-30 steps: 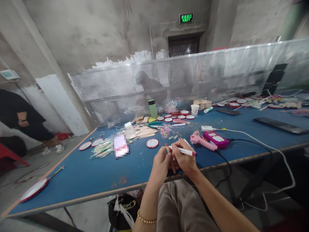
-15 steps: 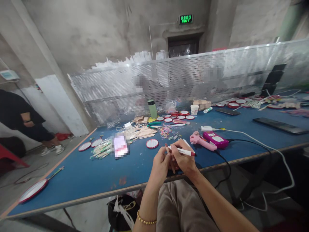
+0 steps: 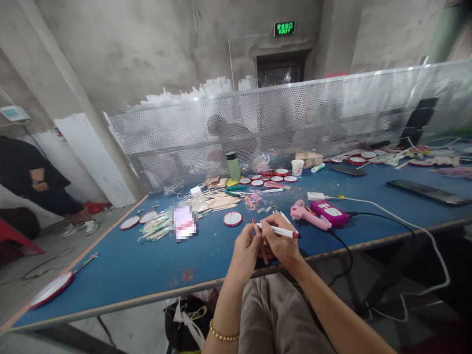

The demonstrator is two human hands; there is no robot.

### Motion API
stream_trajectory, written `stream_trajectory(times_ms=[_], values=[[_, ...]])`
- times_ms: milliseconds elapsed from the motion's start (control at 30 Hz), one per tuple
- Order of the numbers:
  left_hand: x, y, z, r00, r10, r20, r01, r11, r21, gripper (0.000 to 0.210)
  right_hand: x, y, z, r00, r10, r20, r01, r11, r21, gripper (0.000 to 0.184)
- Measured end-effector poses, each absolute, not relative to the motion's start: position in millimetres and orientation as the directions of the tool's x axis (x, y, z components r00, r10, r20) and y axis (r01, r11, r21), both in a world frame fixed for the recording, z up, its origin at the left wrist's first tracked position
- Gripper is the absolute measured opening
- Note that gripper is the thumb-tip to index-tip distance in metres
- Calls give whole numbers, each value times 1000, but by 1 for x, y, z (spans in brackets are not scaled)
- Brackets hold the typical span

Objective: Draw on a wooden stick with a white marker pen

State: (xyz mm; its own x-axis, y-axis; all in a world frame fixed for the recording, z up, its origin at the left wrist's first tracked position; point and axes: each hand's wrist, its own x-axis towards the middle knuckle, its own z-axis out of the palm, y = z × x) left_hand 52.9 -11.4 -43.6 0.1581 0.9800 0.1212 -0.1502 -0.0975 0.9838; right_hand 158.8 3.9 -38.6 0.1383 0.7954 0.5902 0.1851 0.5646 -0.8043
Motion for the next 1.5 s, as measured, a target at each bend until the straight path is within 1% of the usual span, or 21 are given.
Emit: stream_trajectory(times_ms=[400,833,1233,1500], values=[[53,-13,-42,172,976,130,-144,-106,984,43,158,6,-39,118,806,580,160,561,-812,21],[53,-13,-41,183,974,135,-171,-104,980,37,158,3,-37,135,786,604,194,577,-793,20],[50,-13,-40,185,973,141,-124,-119,985,37,158,6,-38,111,773,625,219,594,-774,20],[52,-13,-40,184,975,125,-154,-97,983,40,158,7,-40,126,759,639,231,604,-763,19]])
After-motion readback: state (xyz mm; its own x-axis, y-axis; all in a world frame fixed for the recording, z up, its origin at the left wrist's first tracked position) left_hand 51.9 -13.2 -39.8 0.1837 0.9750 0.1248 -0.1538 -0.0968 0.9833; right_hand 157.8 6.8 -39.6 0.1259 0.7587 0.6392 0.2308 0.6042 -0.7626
